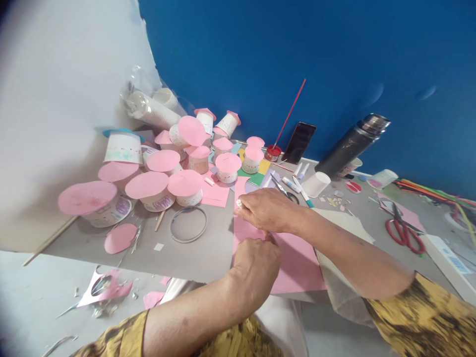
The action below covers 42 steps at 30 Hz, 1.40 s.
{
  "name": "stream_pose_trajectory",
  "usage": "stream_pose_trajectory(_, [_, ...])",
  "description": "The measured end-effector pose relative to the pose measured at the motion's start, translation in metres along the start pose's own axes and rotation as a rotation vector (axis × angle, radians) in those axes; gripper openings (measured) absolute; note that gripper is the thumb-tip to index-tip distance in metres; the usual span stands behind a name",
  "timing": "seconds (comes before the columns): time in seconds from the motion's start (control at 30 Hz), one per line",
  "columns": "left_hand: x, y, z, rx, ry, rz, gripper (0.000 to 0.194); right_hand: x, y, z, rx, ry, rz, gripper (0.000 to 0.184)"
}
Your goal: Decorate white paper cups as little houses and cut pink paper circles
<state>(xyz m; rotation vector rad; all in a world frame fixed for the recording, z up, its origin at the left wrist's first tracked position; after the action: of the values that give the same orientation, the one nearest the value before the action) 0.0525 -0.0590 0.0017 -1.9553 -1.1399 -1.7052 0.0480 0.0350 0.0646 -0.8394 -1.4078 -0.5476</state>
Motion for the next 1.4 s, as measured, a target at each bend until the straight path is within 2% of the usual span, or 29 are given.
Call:
stream_pose_trajectory(0.17, [0.002, -0.001, 0.0, 0.027, 0.036, 0.054, 0.04, -0.003, -0.011, 0.002, 0.064, 0.002, -0.074, 0.035])
stream_pose_trajectory(0.3, [0.004, -0.002, 0.0, 0.029, 0.05, 0.06, 0.042, -0.001, -0.012, 0.009, 0.059, 0.031, -0.017, 0.034])
stream_pose_trajectory(0.47, [0.006, -0.003, 0.0, 0.04, 0.073, 0.103, 0.07, 0.004, 0.001, 0.02, -0.025, 0.1, 0.035, 0.04])
stream_pose_trajectory(0.57, [0.005, -0.003, -0.001, 0.035, 0.114, 0.118, 0.076, 0.006, 0.014, 0.025, -0.044, 0.138, 0.08, 0.039])
stream_pose_trajectory(0.73, [0.008, -0.005, -0.004, 0.052, 0.205, 0.133, 0.06, 0.006, 0.048, 0.032, -0.124, 0.2, 0.14, 0.035])
stream_pose_trajectory(0.93, [0.022, -0.016, 0.004, 0.074, 0.301, 0.012, 0.016, 0.003, 0.07, 0.035, -0.154, 0.23, 0.206, 0.036])
stream_pose_trajectory(1.17, [0.018, -0.036, 0.031, 0.164, 0.225, -0.104, 0.02, 0.003, 0.072, 0.032, -0.151, 0.261, 0.231, 0.038])
stream_pose_trajectory(1.4, [0.021, -0.043, 0.027, 0.191, 0.166, -0.06, 0.026, 0.002, 0.079, 0.034, -0.153, 0.269, 0.277, 0.035])
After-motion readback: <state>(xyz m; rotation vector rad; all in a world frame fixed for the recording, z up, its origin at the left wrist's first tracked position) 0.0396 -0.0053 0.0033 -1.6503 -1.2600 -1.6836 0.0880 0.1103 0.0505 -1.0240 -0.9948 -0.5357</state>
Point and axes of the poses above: each hand's wrist, its own z-axis towards the middle knuckle, its own x-axis out of the back of the hand, y = z × x, the point moved 7 cm from there along z, towards the middle knuckle, and after that the axes turned 1 degree about -z, right-handed, at the moved point
